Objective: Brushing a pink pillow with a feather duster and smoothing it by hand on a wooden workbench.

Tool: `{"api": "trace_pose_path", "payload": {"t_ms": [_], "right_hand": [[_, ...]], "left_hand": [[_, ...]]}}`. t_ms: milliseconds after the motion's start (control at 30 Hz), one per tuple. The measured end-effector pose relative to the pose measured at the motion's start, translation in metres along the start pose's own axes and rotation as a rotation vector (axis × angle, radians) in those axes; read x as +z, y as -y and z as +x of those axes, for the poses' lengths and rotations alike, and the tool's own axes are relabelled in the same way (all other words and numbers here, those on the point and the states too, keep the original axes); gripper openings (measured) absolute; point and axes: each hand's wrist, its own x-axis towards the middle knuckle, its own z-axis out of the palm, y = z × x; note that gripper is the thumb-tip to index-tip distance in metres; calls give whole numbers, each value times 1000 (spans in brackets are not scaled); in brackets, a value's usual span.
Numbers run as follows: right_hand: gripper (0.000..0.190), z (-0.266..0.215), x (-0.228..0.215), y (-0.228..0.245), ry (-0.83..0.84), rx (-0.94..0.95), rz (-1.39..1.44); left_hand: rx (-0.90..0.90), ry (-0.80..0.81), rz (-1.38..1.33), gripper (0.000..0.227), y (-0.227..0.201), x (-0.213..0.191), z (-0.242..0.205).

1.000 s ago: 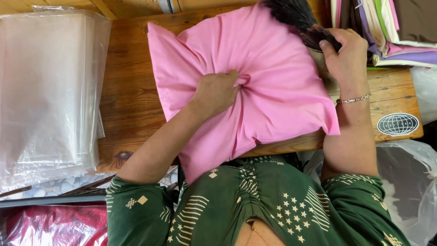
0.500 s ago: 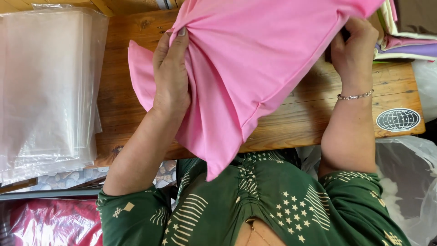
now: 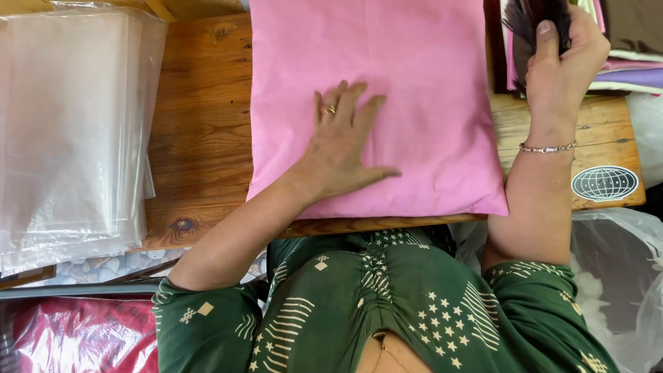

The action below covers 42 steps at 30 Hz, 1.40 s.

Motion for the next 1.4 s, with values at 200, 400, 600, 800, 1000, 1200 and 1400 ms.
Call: {"api": "trace_pose_path", "payload": {"t_ms": [200, 400, 600, 800, 1000, 1200, 1400], "right_hand": [[22, 0, -3, 12, 47, -262, -116], [23, 0, -5, 8, 68, -351, -192], [22, -6, -6, 22, 102, -365, -108], [21, -13, -3, 56, 344, -342, -45], [24, -20, 22, 76, 747, -200, -171], [21, -10, -4, -51, 419, -92, -628], [20, -27, 26, 77, 546, -95, -12]], "left_hand": [[160, 33, 277, 30, 30, 63, -13], [180, 250, 74, 10, 3, -1, -7], [221, 119, 142, 26, -21, -32, -12], [190, 285, 199, 71, -3, 31, 0], [182, 350, 125, 73, 1, 52, 5], [171, 417, 231, 73, -4, 36, 8], [192, 332, 195, 75, 6, 60, 0]]}}
